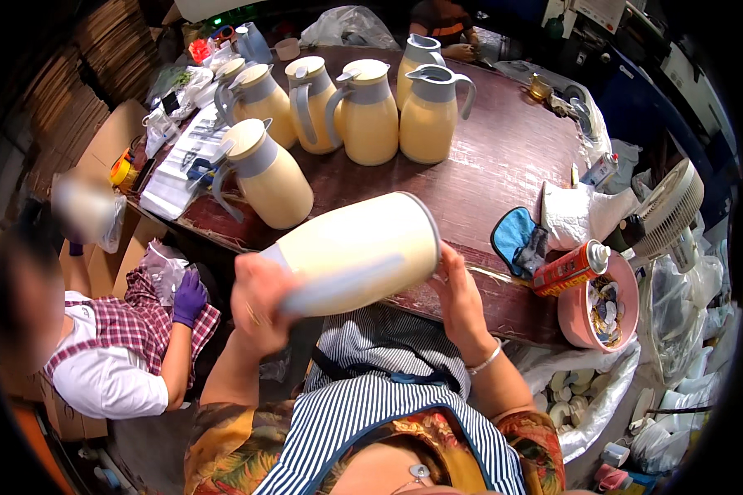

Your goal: The person handles several insulated jugs on a worktable, wipes the surfaces with a cloth, and places them into large storage bags.

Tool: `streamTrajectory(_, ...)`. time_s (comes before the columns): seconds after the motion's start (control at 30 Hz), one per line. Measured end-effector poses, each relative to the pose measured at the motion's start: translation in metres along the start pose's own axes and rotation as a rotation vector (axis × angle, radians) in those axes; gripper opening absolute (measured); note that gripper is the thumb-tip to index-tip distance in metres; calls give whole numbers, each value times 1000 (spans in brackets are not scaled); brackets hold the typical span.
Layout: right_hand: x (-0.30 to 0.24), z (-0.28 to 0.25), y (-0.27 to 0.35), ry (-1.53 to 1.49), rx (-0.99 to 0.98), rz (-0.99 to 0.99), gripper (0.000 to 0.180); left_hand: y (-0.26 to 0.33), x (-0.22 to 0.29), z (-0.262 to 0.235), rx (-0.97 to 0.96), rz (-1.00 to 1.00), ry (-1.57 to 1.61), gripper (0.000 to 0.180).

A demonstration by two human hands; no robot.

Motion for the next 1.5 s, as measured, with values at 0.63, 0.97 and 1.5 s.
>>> streamTrajectory(0.63,-44,14,31,617,184,-524,53,84,-40,31,478,-838,794,48)
streamTrajectory(0.97,-29,13,3,426,65,-225,63,46,-18,8,199,-191,371,30)
streamTrajectory(1.5,-78,30,77,854,60,-1147,45,107,-64,90,618,-1335,1542,38)
Point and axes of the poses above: each hand's wrist, its own y-axis away from the middle knuckle, its own z-axis out of the palm, x = y × z, the point moved 6 cm from there along -y, towards the middle knuckle, and after that the axes turned 14 degrees about z, right-handed, at the moved point
